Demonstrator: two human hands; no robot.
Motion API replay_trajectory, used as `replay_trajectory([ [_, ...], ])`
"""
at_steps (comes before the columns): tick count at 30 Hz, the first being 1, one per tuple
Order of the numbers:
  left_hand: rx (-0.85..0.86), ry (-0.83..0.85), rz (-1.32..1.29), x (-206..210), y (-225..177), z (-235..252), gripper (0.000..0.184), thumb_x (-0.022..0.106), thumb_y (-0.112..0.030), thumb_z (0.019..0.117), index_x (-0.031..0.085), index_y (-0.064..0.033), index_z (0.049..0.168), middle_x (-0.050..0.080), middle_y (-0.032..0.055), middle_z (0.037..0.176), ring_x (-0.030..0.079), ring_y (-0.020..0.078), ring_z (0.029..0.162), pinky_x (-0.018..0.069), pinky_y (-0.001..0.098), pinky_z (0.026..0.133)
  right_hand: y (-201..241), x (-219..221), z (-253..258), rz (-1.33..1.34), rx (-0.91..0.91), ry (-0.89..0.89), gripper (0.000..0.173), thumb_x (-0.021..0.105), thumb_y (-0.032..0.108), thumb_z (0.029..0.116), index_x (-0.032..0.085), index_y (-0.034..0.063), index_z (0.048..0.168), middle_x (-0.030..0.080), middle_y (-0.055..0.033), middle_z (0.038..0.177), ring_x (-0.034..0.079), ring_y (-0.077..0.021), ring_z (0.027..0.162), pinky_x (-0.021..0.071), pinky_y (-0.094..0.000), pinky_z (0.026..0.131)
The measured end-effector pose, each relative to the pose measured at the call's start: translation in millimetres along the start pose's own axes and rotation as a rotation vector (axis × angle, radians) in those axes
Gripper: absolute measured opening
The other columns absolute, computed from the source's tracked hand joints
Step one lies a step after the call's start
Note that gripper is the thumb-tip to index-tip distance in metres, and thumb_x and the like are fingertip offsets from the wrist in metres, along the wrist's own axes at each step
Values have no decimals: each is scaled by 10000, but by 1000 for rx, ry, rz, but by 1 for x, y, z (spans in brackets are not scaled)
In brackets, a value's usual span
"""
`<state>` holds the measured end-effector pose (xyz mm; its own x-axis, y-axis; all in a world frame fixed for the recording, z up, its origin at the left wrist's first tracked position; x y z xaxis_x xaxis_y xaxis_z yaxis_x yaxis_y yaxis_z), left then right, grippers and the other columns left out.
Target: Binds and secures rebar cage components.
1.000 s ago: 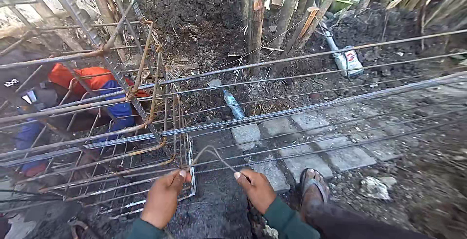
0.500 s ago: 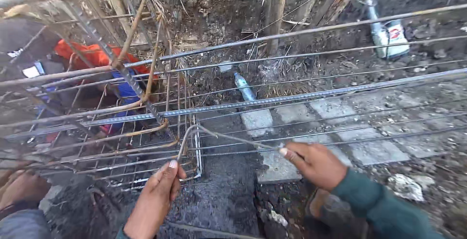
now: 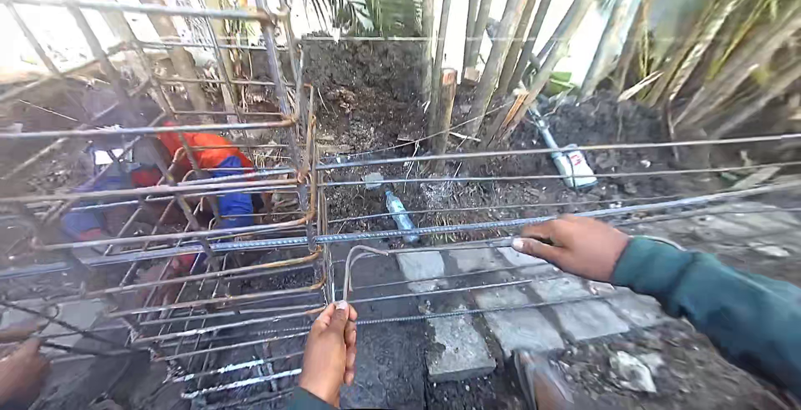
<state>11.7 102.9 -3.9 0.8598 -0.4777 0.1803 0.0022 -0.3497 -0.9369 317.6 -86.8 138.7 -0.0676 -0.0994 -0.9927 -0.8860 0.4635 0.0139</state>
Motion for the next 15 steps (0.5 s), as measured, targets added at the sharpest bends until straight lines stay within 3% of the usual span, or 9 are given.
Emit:
replay_trajectory([
  [3,-17,-70,35,5,0,13,350,286,-203,1141,533,-37,957,410,-28,562,321,53,376,280,192,346,11,11,26,7,17,133,529,423,472,1094,702,23,1074,698,-214,948,675,-404,967,496,-625,886],
  [4,11,-82,90,8,7,20,340,296,-186,1134,562,-20,1002,405,-34,567,318,50,392,277,196,365,2,30,34,56,15,163,545,415,468,1098,694,1,1074,687,-235,947,666,-418,967,485,-630,891],
  [6,5,-63,284,15,35,37,383,313,-236,1134,612,2,1152,421,-12,626,353,92,476,325,262,456,-29,96,44,166,-3,217,575,394,480,1100,686,-14,1060,679,-256,938,661,-438,959,479,-652,888],
  [11,-116,-113,608,38,115,77,463,409,-332,1117,670,10,947,515,77,722,482,203,648,427,417,650,-81,285,33,515,69,338,579,435,451,1093,707,-57,1032,689,-285,963,665,-450,967,477,-654,910],
  [13,-178,-126,732,42,130,87,526,406,-411,1107,697,2,965,606,153,812,578,298,779,465,534,750,-88,342,34,591,112,350,592,438,476,1082,723,-42,1052,705,-286,1010,674,-454,1020,481,-660,947],
  [15,-217,-161,782,46,141,95,556,409,-452,1098,709,-6,957,626,167,828,599,321,814,466,567,771,-93,376,41,617,126,349,605,430,495,1075,728,-31,1054,711,-284,1025,675,-456,1042,479,-664,952],
])
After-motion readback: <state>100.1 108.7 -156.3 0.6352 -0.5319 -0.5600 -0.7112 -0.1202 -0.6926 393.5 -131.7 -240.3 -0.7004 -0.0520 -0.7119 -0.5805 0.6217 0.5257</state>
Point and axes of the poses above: each hand's wrist, its own z-axis towards the middle knuckle, its own x-axis out of the palm, y = z × x, the point moved 5 cm from there along z, towards the middle knuckle
